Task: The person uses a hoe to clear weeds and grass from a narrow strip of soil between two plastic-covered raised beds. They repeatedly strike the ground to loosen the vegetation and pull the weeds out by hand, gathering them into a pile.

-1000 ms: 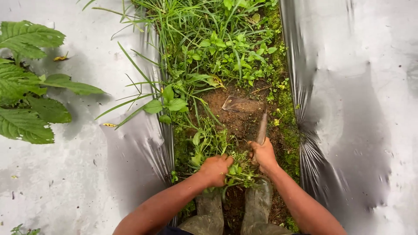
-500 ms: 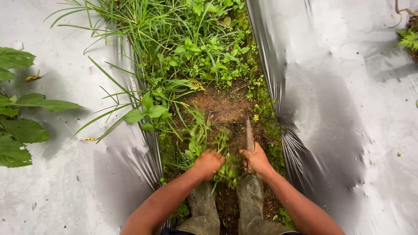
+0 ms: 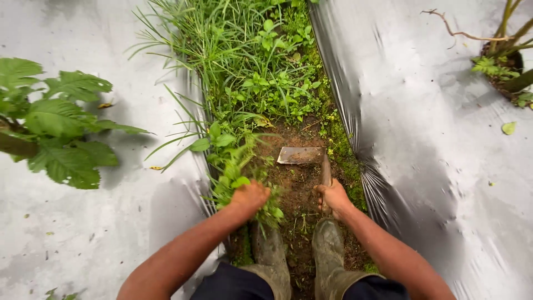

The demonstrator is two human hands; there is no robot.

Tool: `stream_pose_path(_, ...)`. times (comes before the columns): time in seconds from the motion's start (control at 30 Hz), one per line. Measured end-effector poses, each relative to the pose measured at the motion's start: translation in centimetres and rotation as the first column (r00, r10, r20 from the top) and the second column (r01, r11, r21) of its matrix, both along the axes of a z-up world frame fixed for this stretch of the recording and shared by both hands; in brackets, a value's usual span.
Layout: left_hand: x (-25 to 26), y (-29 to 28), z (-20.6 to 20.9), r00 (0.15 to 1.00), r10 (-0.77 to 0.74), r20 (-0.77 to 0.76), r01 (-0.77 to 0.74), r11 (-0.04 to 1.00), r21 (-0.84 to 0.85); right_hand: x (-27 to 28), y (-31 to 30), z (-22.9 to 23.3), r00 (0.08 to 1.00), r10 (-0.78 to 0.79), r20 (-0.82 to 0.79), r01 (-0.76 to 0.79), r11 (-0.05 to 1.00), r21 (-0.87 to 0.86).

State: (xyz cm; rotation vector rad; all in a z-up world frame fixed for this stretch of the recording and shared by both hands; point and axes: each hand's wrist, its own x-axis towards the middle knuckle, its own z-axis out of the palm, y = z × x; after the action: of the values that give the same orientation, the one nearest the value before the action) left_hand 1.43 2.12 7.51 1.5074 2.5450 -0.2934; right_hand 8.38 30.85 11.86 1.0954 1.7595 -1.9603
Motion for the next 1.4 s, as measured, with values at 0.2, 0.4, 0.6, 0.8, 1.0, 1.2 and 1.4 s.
stream_pose_path(0.2, -2.1, -5.1, 2.8, 0.972, 0.209, -0.111, -0.211, 0.978, -0.006, 0.0, -1.8, 6.5, 0.999, 0.005, -0.046, -0.002, 0.997, 0.071)
stream_pose_path(0.4, -2.8, -2.8, 0.6, 0.911, 0.408, -0.059, -0.411, 0.909, -0.061, -4.0, -3.8, 10.0, 0.993, 0.021, -0.112, -0.015, 0.999, 0.052)
stream_pose_path(0.6, -7.3, -4.0, 4.3, 0.713, -0.539, -0.449, -0.026, 0.62, -0.784, -12.2, -6.6, 2.3, 0.997, -0.05, -0.065, 0.052, 0.998, 0.034)
stream_pose_path(0.8, -9.4, -2.8, 2.1, 0.968, 0.17, -0.185, -0.247, 0.779, -0.576, -16.6, -9.8, -5.0, 1.0, -0.011, -0.009, 0.011, 1.0, -0.026)
stream_pose_path(1.0, -8.8, -2.8, 5.0, 0.911, 0.349, -0.221, -0.404, 0.864, -0.302, -18.3, -11.6, -5.1, 0.994, -0.008, -0.111, 0.015, 0.998, 0.066)
stream_pose_path(1.2, -9.3, -4.2, 3.8, 0.887, 0.385, -0.254, -0.446, 0.857, -0.26, -17.5, -7.9, -4.7, 0.906, 0.423, 0.015, -0.4, 0.846, 0.353)
stream_pose_path(1.4, -10.5, -3.8, 2.5, 0.864, 0.415, -0.284, -0.473, 0.862, -0.181, -22.3, -5.1, 1.3, 0.858, 0.513, 0.029, -0.476, 0.773, 0.42)
